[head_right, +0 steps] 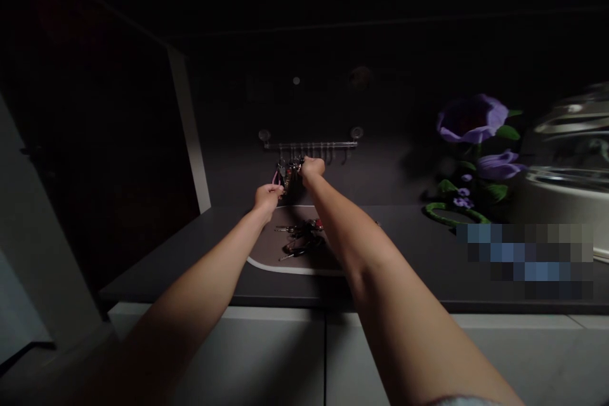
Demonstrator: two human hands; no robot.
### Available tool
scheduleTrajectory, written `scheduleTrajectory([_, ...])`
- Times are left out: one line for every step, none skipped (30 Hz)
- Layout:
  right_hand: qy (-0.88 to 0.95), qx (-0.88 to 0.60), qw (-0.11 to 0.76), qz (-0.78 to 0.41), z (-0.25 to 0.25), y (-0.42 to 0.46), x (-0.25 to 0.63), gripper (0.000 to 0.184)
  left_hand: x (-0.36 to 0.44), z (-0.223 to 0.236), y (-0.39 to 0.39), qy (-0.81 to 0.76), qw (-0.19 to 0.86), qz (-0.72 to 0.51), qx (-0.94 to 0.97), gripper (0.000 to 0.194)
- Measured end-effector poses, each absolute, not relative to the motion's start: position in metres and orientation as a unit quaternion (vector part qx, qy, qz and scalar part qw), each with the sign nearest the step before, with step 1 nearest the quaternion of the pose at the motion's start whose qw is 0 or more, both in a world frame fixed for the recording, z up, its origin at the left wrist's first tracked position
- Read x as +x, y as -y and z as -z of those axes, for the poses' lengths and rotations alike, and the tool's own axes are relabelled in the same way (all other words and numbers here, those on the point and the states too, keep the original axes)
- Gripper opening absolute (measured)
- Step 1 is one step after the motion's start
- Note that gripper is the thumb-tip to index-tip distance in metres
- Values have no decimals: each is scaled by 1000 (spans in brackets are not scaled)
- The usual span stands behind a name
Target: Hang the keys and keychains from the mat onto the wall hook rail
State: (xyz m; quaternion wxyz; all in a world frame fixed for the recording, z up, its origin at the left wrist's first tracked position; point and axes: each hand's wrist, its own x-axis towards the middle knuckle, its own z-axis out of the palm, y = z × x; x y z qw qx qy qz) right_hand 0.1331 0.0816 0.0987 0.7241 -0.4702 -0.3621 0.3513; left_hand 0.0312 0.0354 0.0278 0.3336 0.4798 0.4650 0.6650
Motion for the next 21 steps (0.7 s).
scheduleTrajectory([361, -466, 725, -356, -99, -82, 134, 12, 31, -28, -35, -466, 332, -665, 480, 9])
scheduleTrajectory([360, -464, 726, -359, -99, -82, 134, 12, 31, -28, -35, -467, 331, -664, 481, 9])
scheduleTrajectory([356, -464, 726, -360, -99, -83, 135, 11, 31, -28, -35, -469, 331, -663, 481, 9])
scheduleTrajectory([353, -465, 727, -361, -99, -83, 135, 11, 31, -28, -35, -472, 332, -660, 481, 9])
scheduleTrajectory([350, -464, 728, -363, -99, -84, 135, 10, 31, -28, -35, -474, 333, -657, 482, 9])
scheduleTrajectory([348, -463, 729, -365, -98, -85, 135, 10, 31, -28, -35, -475, 335, -655, 483, 9])
scheduleTrajectory([345, -461, 731, -367, -98, -86, 135, 9, 30, -28, -35, -476, 336, -654, 483, 9])
scheduleTrajectory([344, -459, 731, -369, -97, -86, 135, 9, 30, -28, -35, -476, 336, -653, 484, 8])
scheduleTrajectory([345, -458, 731, -371, -96, -87, 135, 8, 30, -28, -35, -476, 336, -653, 483, 8])
scheduleTrajectory([346, -458, 729, -373, -95, -87, 135, 8, 30, -28, -36, -476, 335, -654, 484, 9])
scheduleTrajectory([348, -459, 727, -374, -94, -87, 134, 8, 30, -28, -36, -476, 333, -654, 485, 9])
scheduleTrajectory([351, -461, 725, -373, -93, -87, 134, 8, 29, -28, -36, -478, 331, -653, 486, 10])
scheduleTrajectory([355, -463, 722, -373, -92, -87, 134, 9, 29, -28, -36, -478, 329, -652, 487, 10])
scheduleTrajectory([360, -465, 718, -372, -91, -87, 135, 9, 29, -28, -36, -480, 328, -650, 488, 11])
scheduleTrajectory([364, -467, 715, -371, -90, -87, 135, 9, 29, -28, -35, -482, 329, -649, 489, 11])
scheduleTrajectory([369, -469, 712, -370, -89, -87, 136, 9, 29, -29, -35, -484, 331, -647, 488, 11])
scheduleTrajectory([373, -470, 710, -369, -88, -87, 137, 8, 29, -29, -34, -485, 335, -644, 487, 11])
scheduleTrajectory([376, -470, 707, -370, -86, -88, 138, 8, 29, -29, -34, -486, 340, -641, 487, 12])
scheduleTrajectory([379, -470, 705, -371, -86, -88, 139, 8, 29, -30, -33, -488, 344, -637, 488, 12])
scheduleTrajectory([382, -469, 703, -374, -85, -88, 140, 8, 28, -30, -33, -490, 347, -633, 488, 12])
scheduleTrajectory([387, -468, 700, -377, -84, -88, 141, 9, 28, -30, -32, -491, 350, -630, 489, 11])
